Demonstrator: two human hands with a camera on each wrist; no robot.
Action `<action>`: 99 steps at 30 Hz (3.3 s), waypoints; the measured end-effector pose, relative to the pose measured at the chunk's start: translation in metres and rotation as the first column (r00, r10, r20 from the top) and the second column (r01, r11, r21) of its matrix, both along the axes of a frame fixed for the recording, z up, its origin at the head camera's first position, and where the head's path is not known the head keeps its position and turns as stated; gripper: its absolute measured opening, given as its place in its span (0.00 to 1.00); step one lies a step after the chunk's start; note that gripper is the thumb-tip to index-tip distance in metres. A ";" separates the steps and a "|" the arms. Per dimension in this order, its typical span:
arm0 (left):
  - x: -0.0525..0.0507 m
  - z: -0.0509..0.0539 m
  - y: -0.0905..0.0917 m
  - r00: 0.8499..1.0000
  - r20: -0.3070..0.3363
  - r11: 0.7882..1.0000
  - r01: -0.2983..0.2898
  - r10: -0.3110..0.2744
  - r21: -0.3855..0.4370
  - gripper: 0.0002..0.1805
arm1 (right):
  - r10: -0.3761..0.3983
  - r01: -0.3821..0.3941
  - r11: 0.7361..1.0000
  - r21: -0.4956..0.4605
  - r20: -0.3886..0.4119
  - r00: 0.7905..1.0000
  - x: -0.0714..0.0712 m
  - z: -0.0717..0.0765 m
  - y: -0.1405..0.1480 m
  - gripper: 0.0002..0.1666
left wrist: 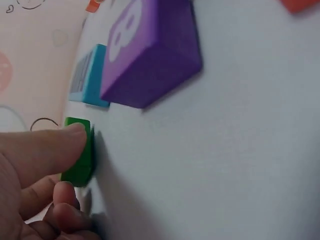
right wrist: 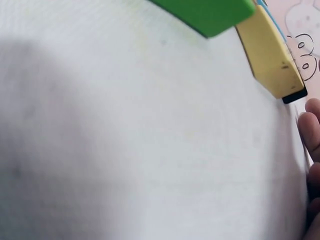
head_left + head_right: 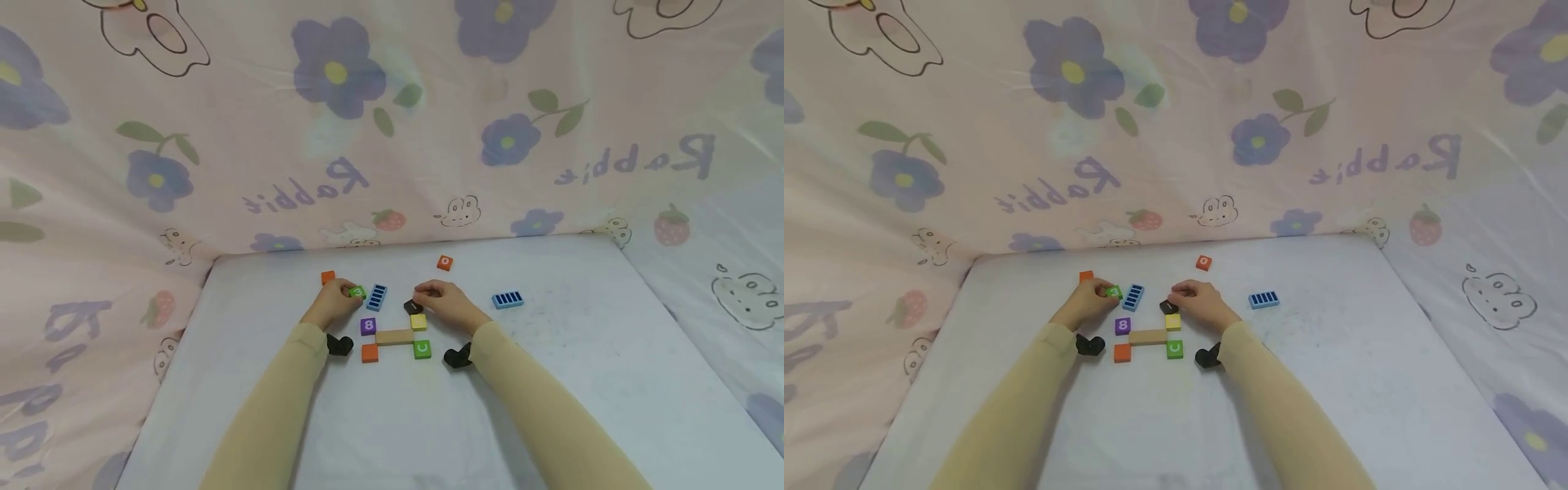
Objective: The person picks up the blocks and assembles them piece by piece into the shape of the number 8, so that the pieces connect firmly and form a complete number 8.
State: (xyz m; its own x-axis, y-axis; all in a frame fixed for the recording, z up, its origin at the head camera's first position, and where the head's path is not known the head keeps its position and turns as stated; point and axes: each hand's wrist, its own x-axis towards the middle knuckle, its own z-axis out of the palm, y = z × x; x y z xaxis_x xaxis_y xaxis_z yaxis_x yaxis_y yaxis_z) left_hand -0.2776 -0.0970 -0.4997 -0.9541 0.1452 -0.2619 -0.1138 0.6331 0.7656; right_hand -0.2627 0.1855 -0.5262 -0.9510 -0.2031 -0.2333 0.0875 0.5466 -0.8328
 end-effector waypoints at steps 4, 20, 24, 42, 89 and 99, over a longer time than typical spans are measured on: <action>0.005 0.010 0.006 1.000 -0.015 1.000 0.025 -0.025 0.003 0.22 | 0.002 0.000 0.999 0.037 -0.055 0.998 0.000 0.001 0.004 0.28; 0.011 0.011 0.023 0.975 -0.076 0.978 0.208 -0.210 -0.031 0.20 | -0.003 0.006 0.999 0.044 -0.063 0.998 -0.001 -0.003 0.004 0.32; 0.009 0.008 0.018 0.973 -0.053 0.975 0.222 -0.223 -0.019 0.20 | 0.000 0.004 0.999 0.050 -0.070 0.998 -0.001 -0.003 0.002 0.32; 0.011 0.012 -0.005 0.969 -0.044 0.969 0.243 -0.245 -0.041 0.21 | 0.003 0.001 0.999 0.049 -0.068 0.998 0.002 -0.001 -0.004 0.31; 0.006 0.011 -0.008 0.965 0.003 0.958 0.260 -0.262 -0.122 0.18 | -0.006 0.011 0.996 0.084 -0.064 0.998 0.004 0.003 -0.011 0.28; 0.007 0.009 0.003 0.954 -0.007 0.949 0.297 -0.299 -0.102 0.19 | -0.015 0.018 0.998 0.064 -0.042 0.999 0.004 -0.001 -0.001 0.29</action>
